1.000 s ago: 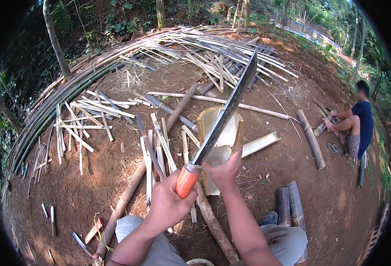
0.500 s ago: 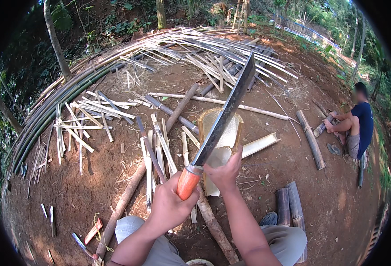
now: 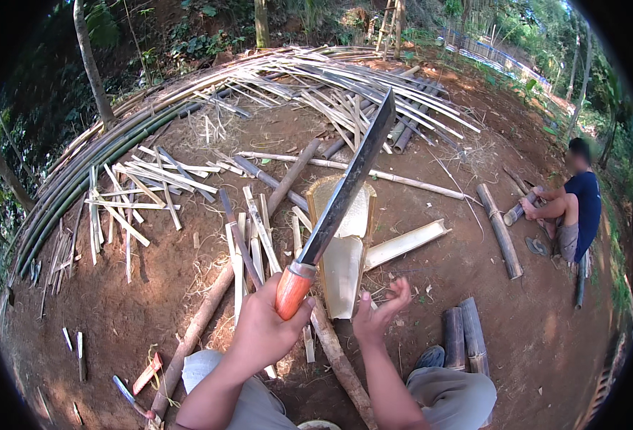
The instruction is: The person uses a machete and a wooden mallet to split bamboo poles into smaller strips. They repeatedly position the machete against the bamboo and strike the back of the blade with the mallet to drive it through the material, separating the pole into sections.
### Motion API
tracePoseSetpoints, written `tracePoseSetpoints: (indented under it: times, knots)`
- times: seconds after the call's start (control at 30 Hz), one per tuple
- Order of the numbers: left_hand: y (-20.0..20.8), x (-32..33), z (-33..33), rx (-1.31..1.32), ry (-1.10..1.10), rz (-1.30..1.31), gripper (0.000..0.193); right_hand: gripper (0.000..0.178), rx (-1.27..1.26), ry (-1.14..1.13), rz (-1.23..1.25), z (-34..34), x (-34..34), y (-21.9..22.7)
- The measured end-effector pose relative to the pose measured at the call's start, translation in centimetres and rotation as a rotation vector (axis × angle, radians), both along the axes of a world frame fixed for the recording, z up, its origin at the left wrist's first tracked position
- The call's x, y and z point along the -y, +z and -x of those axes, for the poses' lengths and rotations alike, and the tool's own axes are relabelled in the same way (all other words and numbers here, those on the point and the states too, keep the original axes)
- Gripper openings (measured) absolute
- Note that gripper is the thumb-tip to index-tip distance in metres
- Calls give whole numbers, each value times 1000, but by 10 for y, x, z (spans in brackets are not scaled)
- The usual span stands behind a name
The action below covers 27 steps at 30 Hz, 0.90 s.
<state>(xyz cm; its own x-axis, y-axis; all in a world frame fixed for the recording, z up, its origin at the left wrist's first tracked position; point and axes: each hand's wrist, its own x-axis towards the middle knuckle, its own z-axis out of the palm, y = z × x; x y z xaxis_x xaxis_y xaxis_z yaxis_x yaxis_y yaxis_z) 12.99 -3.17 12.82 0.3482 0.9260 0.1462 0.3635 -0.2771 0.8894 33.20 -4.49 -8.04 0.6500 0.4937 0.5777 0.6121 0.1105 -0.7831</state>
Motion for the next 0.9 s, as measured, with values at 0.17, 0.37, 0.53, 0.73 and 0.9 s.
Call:
tracePoseSetpoints:
  times: [0.17,0.37,0.53,0.73,0.9]
  knots:
    - [8,4,6,16,-12,7,23,79,-18,47,584,47,96,-147]
    - [2,12,11,-59,-22,-17,26,70,5,133,20,24,23,26]
    - [2,14,12,-1,-37,-28,24,53,138,194,-210,5,-25,177]
    - [1,17,11,38,-80,-8,24,21,51,168,-125,-2,-35,186]
    - [-4,17,17,76,-75,-11,24,19,41,159,-140,3,-38,187]
